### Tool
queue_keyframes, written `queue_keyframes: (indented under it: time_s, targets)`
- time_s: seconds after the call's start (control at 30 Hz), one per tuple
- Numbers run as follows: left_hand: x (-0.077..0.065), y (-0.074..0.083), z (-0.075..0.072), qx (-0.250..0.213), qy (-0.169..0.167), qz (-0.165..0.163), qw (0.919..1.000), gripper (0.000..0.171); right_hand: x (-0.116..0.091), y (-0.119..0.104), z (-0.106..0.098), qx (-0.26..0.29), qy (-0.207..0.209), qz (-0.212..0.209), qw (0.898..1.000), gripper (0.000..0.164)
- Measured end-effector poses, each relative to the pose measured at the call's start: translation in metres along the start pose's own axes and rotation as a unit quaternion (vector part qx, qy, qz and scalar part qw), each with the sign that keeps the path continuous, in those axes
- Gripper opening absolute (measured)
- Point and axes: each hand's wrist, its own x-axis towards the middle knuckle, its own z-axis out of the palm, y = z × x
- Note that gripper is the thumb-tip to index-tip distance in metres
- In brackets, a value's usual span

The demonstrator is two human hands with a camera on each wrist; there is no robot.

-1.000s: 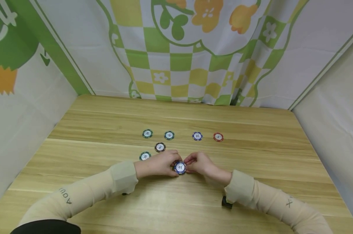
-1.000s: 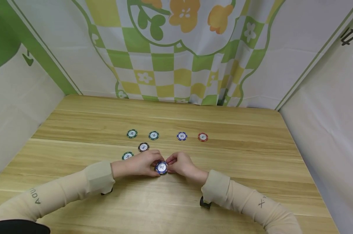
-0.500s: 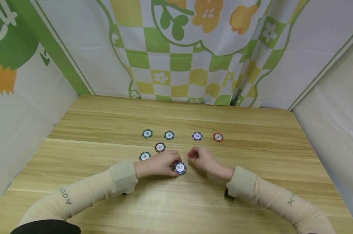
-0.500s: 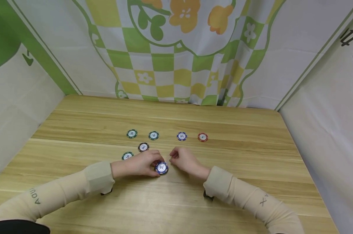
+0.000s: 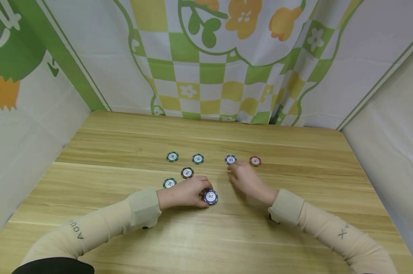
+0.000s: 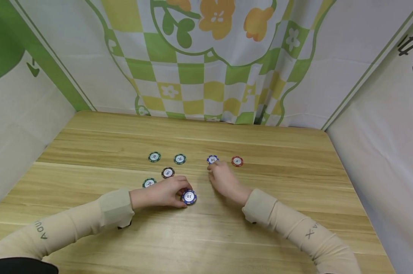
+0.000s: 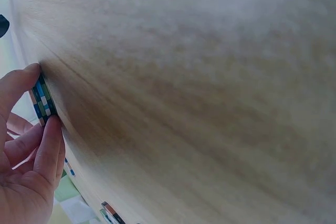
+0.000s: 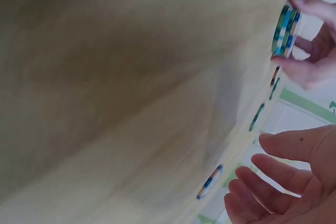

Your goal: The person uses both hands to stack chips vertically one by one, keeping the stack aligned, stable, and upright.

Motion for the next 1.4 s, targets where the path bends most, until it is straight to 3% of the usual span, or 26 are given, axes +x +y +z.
queue_keyframes:
  time_s: [0.43, 0.77, 1.4]
  targets:
    - [0.000, 0.000, 0.000, 0.006, 0.007, 0.016, 0.9998, 0.041, 0.007, 0.030, -0.013, -0.048, -0.023, -0.010, 0.999, 0.022]
    - [0.000, 0.000, 0.001, 0.007, 0.002, 0.004, 1.0000, 0.041, 0.009, 0.050, -0.016, -0.057, -0.057, 0.020, 0.997, 0.027]
    - [-0.001, 0.000, 0.000, 0.002, -0.003, -0.002, 1.0000, 0.041, 0.003, 0.065, -0.018, -0.080, -0.047, 0.025, 0.995, 0.021]
